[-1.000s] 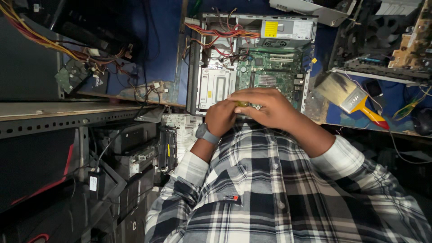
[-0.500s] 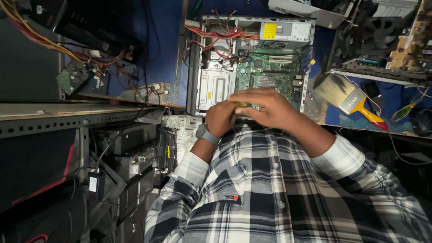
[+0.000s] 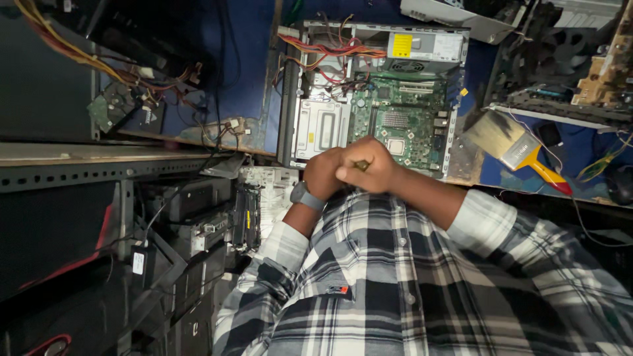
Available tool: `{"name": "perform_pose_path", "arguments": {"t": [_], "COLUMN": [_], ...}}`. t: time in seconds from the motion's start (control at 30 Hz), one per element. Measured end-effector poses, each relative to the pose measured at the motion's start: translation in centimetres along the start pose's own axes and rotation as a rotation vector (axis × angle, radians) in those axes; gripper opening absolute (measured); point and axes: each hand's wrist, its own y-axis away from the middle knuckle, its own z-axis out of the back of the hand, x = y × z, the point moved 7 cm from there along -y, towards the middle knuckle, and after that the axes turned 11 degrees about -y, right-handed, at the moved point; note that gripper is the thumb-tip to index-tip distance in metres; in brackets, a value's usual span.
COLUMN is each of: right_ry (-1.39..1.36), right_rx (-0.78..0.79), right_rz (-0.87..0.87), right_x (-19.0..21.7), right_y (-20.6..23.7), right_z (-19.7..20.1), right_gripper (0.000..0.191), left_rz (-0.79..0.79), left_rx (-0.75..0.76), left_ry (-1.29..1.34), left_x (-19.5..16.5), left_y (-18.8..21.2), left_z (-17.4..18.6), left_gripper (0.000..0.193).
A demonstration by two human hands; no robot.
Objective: The person uses a screwdriver to remove screws from a computer case, detaches a fan, and then reattaches it. The person continues to adjust components inside the case using the screwdriver.
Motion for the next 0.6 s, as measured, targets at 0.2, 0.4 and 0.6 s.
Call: {"name": "perform_pose_path", "arguments": {"t": [0.2, 0.4, 0.6], "right_ry": [-0.352, 0.585, 0.962], "right_rx": [0.567, 0.210, 0.215], "right_rz": [-0.504, -0.016, -0.177], "right_x": [-1.8, 8.2, 12.0], "right_y": [-1.7, -4.9, -4.6], "right_z": [-1.2, -0.3, -1.3], "right_gripper": [0.062, 0.035, 0.029], "left_rz": [0.002, -0.024, -0.137], "left_rx": [0.018, -0.050, -0.175], "left_ry": [0.197, 0.067, 0.073], "left_x": [-0.6, -0.1, -0.6], "left_y": [0.6, 0.4, 0.5], "left_z": [0.9, 1.1, 2.9], "left_gripper": [0.027, 0.023, 0.019]}}
